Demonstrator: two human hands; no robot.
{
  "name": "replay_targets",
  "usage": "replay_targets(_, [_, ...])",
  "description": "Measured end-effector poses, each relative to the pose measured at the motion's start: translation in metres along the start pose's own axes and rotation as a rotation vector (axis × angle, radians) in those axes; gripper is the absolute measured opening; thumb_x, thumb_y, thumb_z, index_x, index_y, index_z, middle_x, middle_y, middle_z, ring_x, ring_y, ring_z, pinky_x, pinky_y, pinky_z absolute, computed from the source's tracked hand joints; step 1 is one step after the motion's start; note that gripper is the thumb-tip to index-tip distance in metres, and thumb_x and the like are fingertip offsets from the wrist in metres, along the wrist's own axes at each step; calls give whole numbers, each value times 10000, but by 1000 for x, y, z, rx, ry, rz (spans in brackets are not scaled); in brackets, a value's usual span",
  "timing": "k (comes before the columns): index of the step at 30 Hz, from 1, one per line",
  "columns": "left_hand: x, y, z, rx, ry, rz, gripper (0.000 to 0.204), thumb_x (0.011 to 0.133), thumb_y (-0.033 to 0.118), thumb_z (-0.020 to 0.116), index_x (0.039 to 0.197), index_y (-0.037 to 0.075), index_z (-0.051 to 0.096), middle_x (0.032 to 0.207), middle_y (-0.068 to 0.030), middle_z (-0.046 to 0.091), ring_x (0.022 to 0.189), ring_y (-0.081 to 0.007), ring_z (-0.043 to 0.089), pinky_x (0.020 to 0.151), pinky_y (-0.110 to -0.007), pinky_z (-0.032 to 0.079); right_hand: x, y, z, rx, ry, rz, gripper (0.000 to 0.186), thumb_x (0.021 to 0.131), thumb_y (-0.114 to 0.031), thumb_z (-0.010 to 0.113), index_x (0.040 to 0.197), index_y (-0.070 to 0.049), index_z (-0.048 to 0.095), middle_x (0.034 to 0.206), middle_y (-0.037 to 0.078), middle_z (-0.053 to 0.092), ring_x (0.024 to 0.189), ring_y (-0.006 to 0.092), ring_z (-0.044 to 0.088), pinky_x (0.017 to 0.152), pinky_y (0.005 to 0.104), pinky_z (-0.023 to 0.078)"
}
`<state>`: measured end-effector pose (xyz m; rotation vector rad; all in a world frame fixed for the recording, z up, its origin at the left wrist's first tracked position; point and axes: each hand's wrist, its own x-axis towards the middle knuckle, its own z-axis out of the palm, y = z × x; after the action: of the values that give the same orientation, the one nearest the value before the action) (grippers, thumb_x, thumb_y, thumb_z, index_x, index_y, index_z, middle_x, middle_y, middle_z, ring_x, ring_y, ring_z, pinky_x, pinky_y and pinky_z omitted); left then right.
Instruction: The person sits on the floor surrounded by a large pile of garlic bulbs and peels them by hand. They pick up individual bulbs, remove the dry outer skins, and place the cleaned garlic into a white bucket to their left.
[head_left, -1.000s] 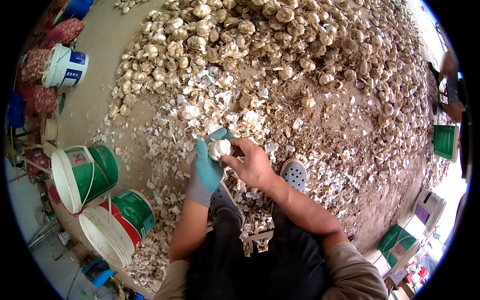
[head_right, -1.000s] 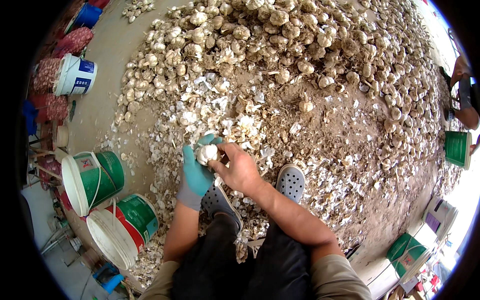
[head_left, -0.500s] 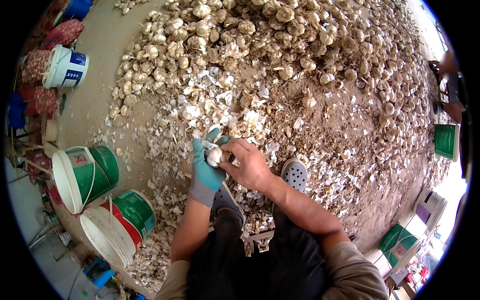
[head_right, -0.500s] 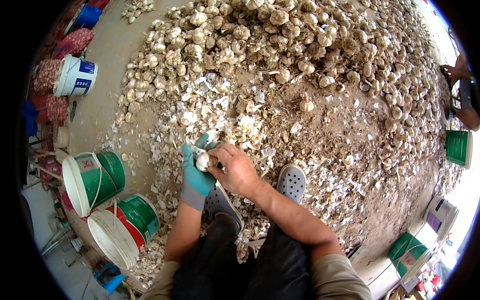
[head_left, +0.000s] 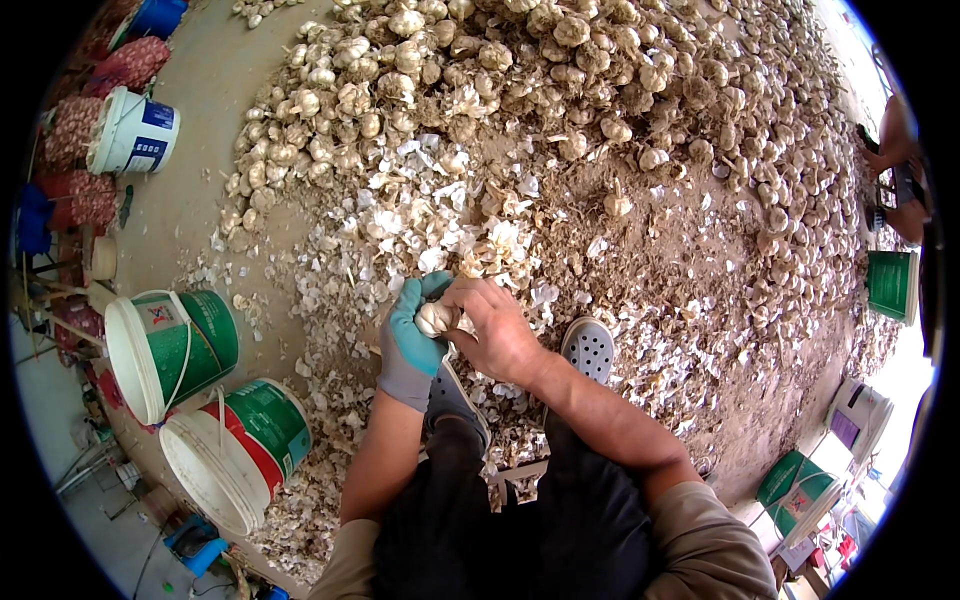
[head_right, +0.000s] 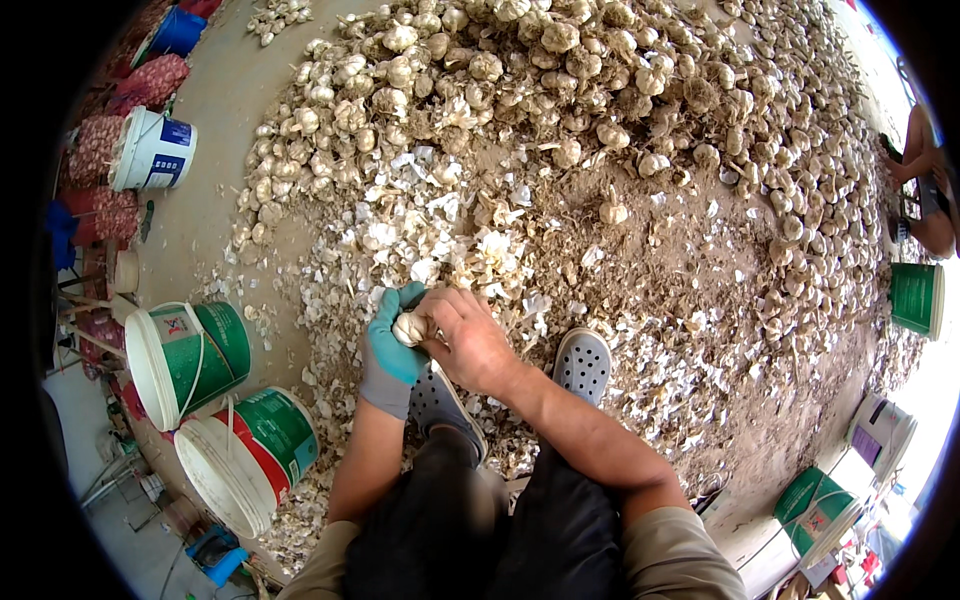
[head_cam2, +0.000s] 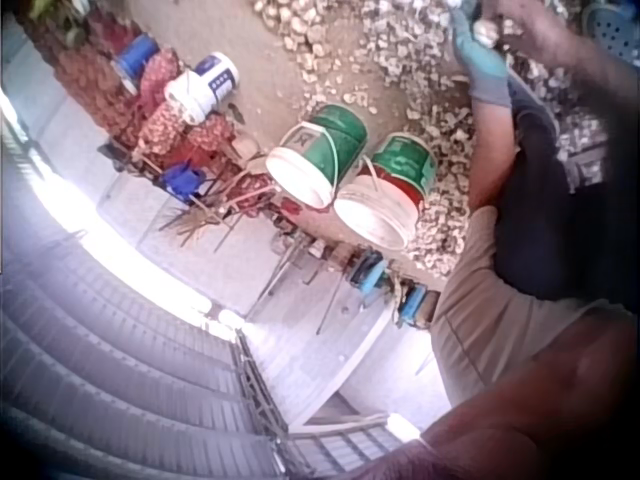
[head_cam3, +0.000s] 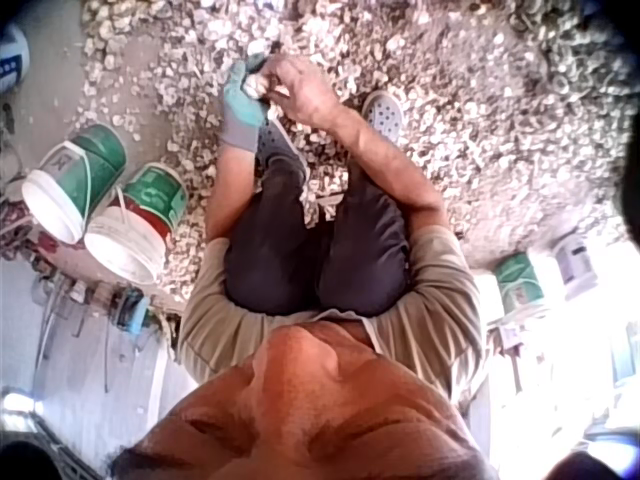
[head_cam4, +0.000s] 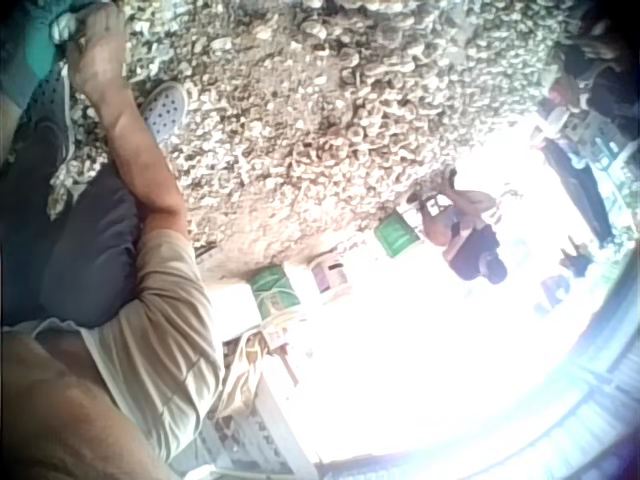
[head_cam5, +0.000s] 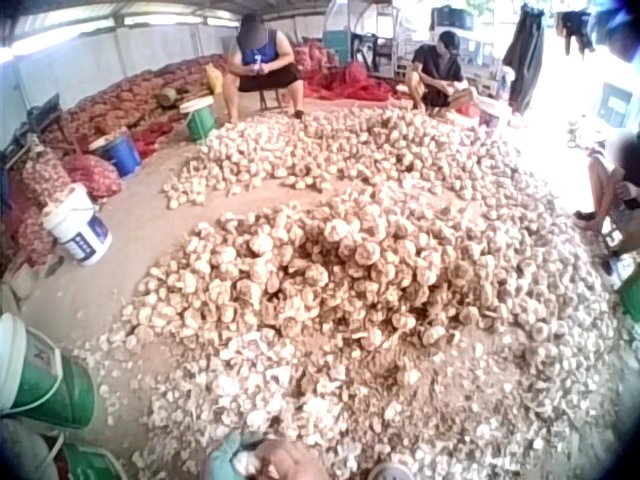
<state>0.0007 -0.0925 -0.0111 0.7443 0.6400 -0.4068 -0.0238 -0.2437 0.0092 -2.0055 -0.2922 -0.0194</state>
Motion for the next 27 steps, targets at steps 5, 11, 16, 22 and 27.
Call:
replay_targets(5, [-17, 0, 47, -48, 37, 122, 444, 1007, 377, 518, 1182, -17, 622, 1001, -91, 666, 893, -164, 618, 817, -291, 506, -3, 6, -2, 125, 81, 135, 466, 744, 11, 723, 1162, -53, 530, 1108, 155, 583, 1052, 355, 569, 910, 429, 484])
replay_targets(11, [1, -8, -26, 149, -268, 104, 302, 978, 258, 534, 1014, 0, 687, 843, -15, 588, 760, -112, 520, 711, -265, 438, 5, -2, 4, 111, 2, 7, 495, 769, 16, 695, 1218, -37, 496, 1058, 143, 584, 1008, 332, 582, 927, 434, 480])
replay_targets(16, [1, -14, -12, 108, -17, 4, 310, 996, 239, 479, 1076, 0, 659, 896, -69, 668, 815, -179, 618, 752, -303, 523, 1, 5, -12, 111, -96, -92, 418, 805, -27, 690, 1199, -43, 551, 1063, 121, 612, 941, 300, 604, 872, 426, 491])
replay_targets(22, [1, -20, -17, -96, -12, -164, 453, 1005, 418, 494, 1193, 33, 640, 782, -31, 653, 696, -200, 621, 744, -406, 547, 3, 148, -98, -588, 516, 507, 401, 926, -171, 655, 1291, -34, 561, 1082, 182, 626, 769, 235, 605, 686, 343, 545])
replay_targets(27, [-6, -16, -3, 246, -249, -145, 548, 992, 438, 525, 1318, -1, 550, 841, -56, 649, 713, -201, 639, 687, -409, 573, 30, 186, -150, -562, 289, 1115, 287, 987, -293, 583, 1151, -76, 675, 1063, 179, 612, 848, 231, 578, 716, 347, 544])
